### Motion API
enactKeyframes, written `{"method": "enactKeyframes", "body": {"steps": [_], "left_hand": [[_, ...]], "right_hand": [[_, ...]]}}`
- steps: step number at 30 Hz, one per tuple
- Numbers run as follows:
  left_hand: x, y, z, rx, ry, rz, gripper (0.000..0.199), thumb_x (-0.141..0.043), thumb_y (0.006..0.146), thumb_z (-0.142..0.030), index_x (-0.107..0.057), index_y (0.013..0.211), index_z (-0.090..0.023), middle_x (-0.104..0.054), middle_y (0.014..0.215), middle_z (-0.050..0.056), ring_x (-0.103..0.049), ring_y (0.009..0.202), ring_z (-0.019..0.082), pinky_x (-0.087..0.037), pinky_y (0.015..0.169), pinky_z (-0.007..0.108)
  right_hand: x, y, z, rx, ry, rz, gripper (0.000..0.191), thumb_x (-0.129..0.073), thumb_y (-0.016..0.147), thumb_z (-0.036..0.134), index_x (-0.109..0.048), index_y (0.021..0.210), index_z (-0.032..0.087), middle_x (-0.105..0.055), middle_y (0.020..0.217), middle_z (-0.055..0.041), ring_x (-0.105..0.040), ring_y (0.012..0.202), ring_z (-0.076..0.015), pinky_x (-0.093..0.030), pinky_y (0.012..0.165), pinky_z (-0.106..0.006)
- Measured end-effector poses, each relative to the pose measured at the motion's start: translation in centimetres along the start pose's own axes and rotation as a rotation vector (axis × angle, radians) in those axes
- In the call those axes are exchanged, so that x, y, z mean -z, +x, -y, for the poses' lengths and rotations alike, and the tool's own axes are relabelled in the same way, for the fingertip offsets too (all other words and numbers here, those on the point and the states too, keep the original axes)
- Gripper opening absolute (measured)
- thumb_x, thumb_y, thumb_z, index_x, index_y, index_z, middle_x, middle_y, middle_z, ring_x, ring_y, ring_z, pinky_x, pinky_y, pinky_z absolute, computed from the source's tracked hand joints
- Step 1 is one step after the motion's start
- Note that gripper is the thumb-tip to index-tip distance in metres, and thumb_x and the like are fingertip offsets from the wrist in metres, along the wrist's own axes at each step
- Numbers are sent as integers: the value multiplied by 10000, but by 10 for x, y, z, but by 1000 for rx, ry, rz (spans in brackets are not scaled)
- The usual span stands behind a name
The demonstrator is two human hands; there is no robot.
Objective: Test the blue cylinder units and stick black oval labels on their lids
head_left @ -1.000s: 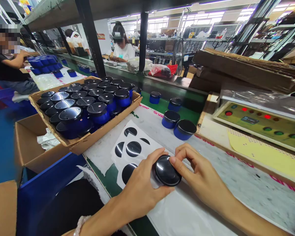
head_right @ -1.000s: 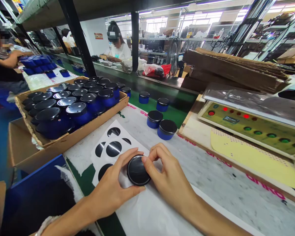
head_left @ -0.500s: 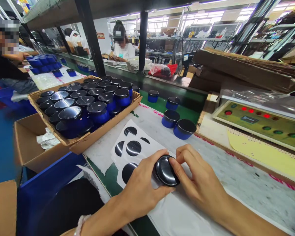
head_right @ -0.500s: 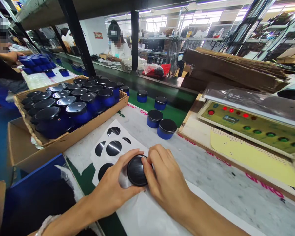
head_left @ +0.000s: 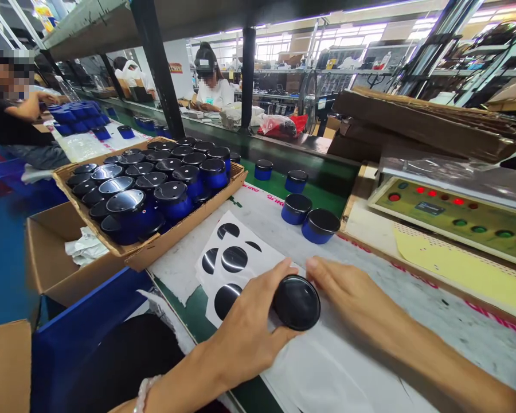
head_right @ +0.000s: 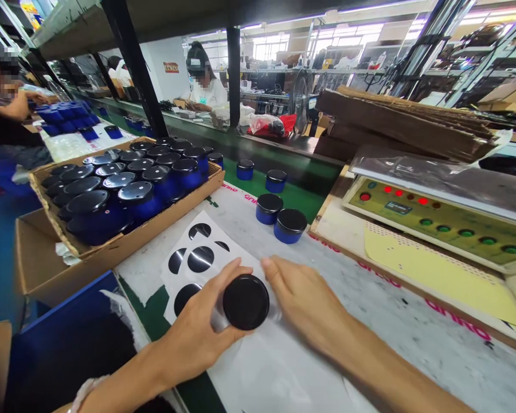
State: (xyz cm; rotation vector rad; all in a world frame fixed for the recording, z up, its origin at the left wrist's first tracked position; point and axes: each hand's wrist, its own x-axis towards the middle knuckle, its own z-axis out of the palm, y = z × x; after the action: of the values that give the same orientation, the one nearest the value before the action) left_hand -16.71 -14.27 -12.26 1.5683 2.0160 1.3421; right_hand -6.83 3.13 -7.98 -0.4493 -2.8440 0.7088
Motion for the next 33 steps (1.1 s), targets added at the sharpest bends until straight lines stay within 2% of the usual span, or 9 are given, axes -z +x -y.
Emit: {"method": "enactKeyframes", "body": {"steps": [3, 7, 12, 17, 20, 23, 26, 29, 33], "left_hand": [[3, 1, 0, -91, 90, 50, 734, -597, 847, -195, -173, 1432, -328, -385, 1418, 41, -363, 1319, 197, -329, 1116, 370], [-1, 2, 1, -139, 85, 120, 689, -529, 862, -117, -189, 1423, -327, -289, 1468, 62, -282, 1372, 210, -319, 1125, 391], [7, 2, 8, 66, -62, 13, 979, -686, 760, -181, 14, 1418, -376, -50, 1547, 84, -334, 1354, 242, -364, 1091, 449], [67, 7, 20, 157, 223, 81, 376, -554, 865, -266, -513, 1237, -302, -440, 1406, 31, -345, 1346, 234, -257, 1139, 468], [90, 6, 32, 200, 354, 176, 394, -550, 858, -250, -538, 1251, -272, -394, 1457, 34, -231, 1400, 261, -225, 1140, 498], [93, 5, 42, 218, 384, 255, 489, -554, 859, -270, -460, 1338, -249, -362, 1474, 57, -194, 1410, 270, -218, 1133, 514], [91, 4, 46, 172, 386, 262, 449, -490, 895, -258, -454, 1343, -249, -357, 1478, 59, -205, 1408, 252, -235, 1129, 496], [91, 4, 47, 133, 408, 216, 427, -469, 895, -187, -490, 1314, -265, -349, 1482, 71, -247, 1393, 244, -254, 1124, 485], [92, 4, 44, 152, 415, 217, 422, -471, 881, -143, -522, 1281, -266, -363, 1470, 79, -264, 1384, 249, -267, 1121, 492]], "right_hand": [[14, 3, -9, -25, 242, 74, 438, -256, 964, 510, -593, 1050, 245, -655, 902, -30, -615, 771, -186, -476, 658, -312], [7, -8, 0, 176, 236, 274, 784, -577, 820, 547, -220, 1462, 273, -475, 1364, -110, -596, 1038, -254, -522, 789, -363], [-3, -10, 8, 306, 93, 108, 647, -542, 879, 418, -251, 1432, 250, -382, 1430, -105, -496, 1207, -237, -458, 949, -378], [45, 51, -35, 22, -72, -352, 652, -533, 856, 502, -303, 1391, 208, -456, 1317, -130, -518, 1151, -261, -425, 966, -387], [64, 102, -70, -133, -181, -247, 632, -585, 837, 420, -381, 1356, 122, -494, 1251, -188, -576, 1041, -275, -445, 915, -394], [66, 133, -83, -157, -197, -182, 470, -621, 820, 362, -518, 1214, 127, -576, 1141, -142, -584, 997, -260, -449, 879, -442], [63, 139, -63, -75, -183, -191, 369, -581, 843, 353, -547, 1151, 152, -561, 1183, -148, -523, 1093, -306, -403, 902, -505], [51, 121, -15, 118, -117, -144, 275, -490, 888, 325, -561, 1097, 162, -592, 1127, -151, -537, 1069, -305, -422, 877, -466], [5, 72, 55, 467, 2, 205, 75, -558, 861, 235, -610, 910, 258, -653, 825, 34, -620, 727, -130, -505, 674, -242]]}}
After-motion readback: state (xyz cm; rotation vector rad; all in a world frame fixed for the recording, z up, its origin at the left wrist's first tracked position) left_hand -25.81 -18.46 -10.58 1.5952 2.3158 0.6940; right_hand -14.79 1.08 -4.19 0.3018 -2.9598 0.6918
